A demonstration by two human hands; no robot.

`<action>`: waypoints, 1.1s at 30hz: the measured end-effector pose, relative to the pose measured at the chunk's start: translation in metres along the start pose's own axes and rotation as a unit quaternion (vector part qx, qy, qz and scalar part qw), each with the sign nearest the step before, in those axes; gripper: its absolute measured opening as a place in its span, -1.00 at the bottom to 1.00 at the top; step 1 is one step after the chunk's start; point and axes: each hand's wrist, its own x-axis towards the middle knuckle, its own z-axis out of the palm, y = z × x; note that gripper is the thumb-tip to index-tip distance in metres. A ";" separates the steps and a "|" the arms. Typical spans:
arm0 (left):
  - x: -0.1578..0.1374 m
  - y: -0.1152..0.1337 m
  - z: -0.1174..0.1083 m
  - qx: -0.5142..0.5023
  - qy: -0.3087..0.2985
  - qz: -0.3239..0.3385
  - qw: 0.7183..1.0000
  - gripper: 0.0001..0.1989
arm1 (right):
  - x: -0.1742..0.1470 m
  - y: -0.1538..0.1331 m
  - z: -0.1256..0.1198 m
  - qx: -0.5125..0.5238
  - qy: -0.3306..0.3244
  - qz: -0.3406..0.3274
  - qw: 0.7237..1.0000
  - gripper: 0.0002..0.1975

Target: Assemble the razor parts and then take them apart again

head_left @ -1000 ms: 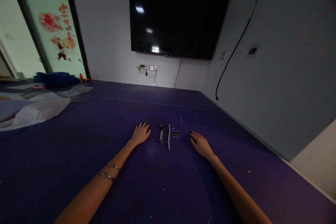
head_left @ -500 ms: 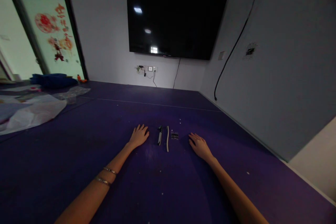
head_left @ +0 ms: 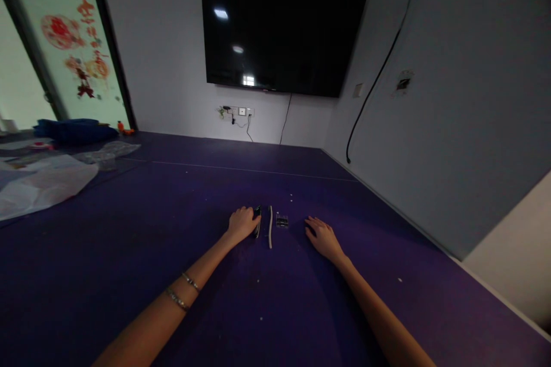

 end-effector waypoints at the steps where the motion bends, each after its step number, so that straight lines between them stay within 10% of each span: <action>1: 0.002 0.005 0.001 0.008 -0.001 -0.005 1.000 -0.63 | 0.000 0.000 0.000 0.000 -0.001 0.001 1.000 -0.57; 21: 0.019 0.013 0.012 -0.086 -0.041 -0.092 0.991 -0.74 | -0.001 -0.002 -0.001 0.007 0.003 0.007 1.000 -0.58; 28: 0.012 -0.004 -0.001 -0.369 -0.153 -0.121 0.909 -0.69 | -0.001 -0.001 -0.001 0.006 0.006 0.009 1.000 -0.58; 33: 0.001 -0.012 -0.007 -0.574 -0.164 -0.184 0.781 -0.76 | -0.001 0.000 0.000 0.009 0.006 0.012 1.000 -0.58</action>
